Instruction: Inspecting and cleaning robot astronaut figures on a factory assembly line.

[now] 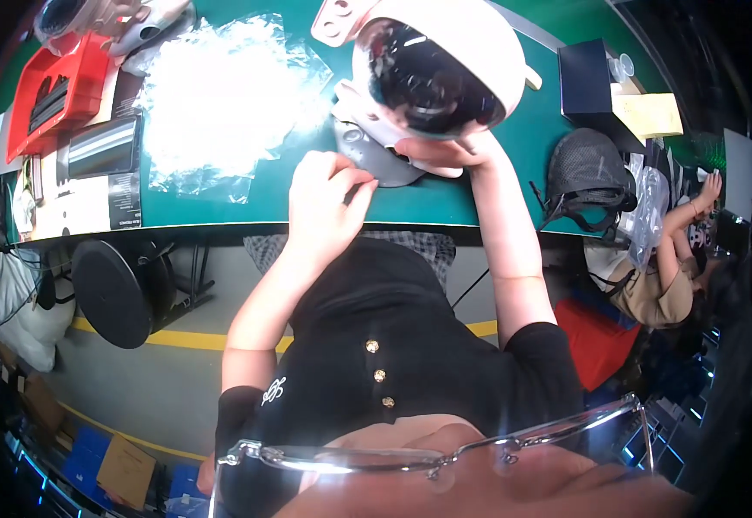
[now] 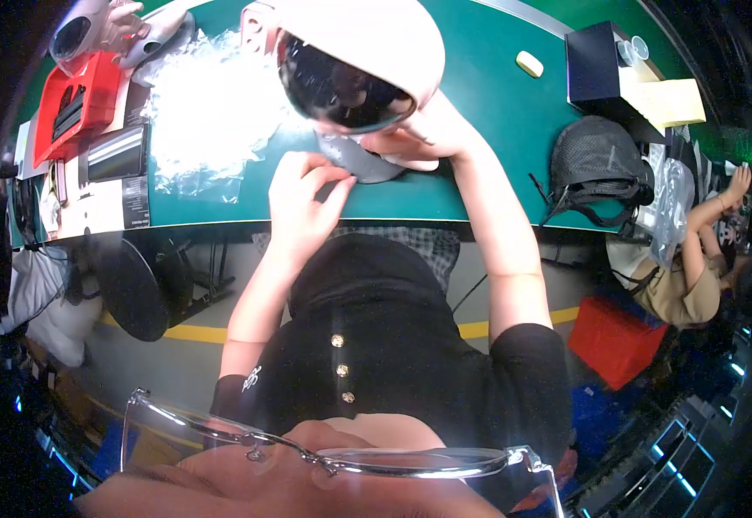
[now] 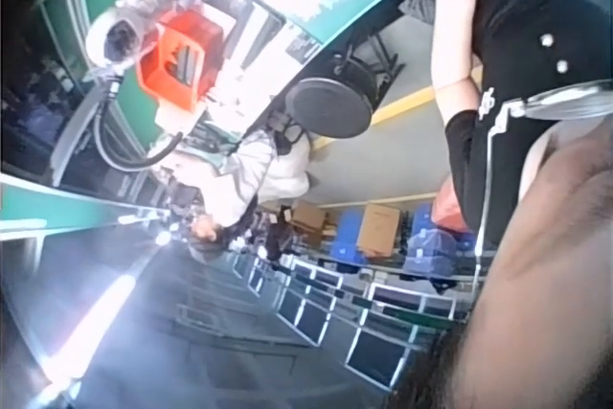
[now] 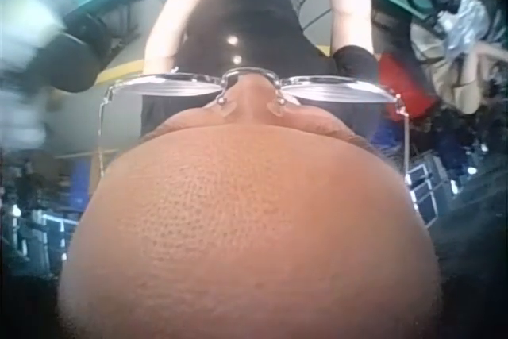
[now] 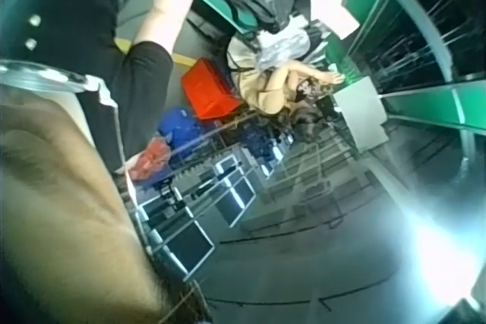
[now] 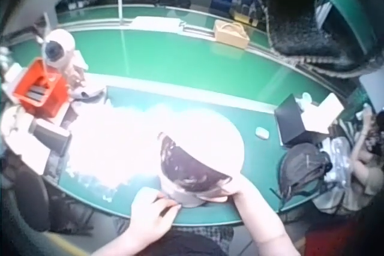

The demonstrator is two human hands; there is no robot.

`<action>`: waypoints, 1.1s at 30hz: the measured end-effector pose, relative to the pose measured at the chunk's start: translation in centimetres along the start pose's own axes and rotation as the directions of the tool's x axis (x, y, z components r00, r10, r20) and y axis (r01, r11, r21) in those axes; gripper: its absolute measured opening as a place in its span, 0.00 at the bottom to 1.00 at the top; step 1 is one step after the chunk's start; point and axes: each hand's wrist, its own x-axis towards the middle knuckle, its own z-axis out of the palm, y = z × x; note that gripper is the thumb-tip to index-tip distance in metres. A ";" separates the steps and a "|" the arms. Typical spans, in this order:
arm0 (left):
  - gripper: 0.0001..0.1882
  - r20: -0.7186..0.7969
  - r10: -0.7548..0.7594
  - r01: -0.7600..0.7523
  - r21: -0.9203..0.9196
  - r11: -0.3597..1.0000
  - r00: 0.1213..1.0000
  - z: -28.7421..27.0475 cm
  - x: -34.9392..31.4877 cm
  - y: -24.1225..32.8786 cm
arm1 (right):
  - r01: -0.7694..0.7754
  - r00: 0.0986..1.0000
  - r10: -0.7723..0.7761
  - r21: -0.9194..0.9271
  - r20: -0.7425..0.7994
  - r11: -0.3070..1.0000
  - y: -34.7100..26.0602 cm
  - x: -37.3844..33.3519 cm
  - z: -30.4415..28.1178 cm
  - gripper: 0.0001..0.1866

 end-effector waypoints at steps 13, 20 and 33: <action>0.05 0.243 -0.118 0.125 -0.014 0.992 0.963 -0.2 1.2 -0.4 | -0.677 0.563 0.661 0.180 -0.496 0.713 -4.3 -7.1 0.5 0.08; 0.06 0.278 -0.119 0.122 0.007 0.992 0.953 -0.4 2.0 0.0 | -0.576 0.700 0.297 -0.268 -0.649 0.772 -5.6 -6.4 8.8 0.07; 0.05 0.264 -0.059 0.097 -0.131 0.987 0.963 -0.3 2.1 -1.3 | -0.756 0.543 0.571 -0.063 -0.616 0.651 -6.3 -5.3 8.7 0.08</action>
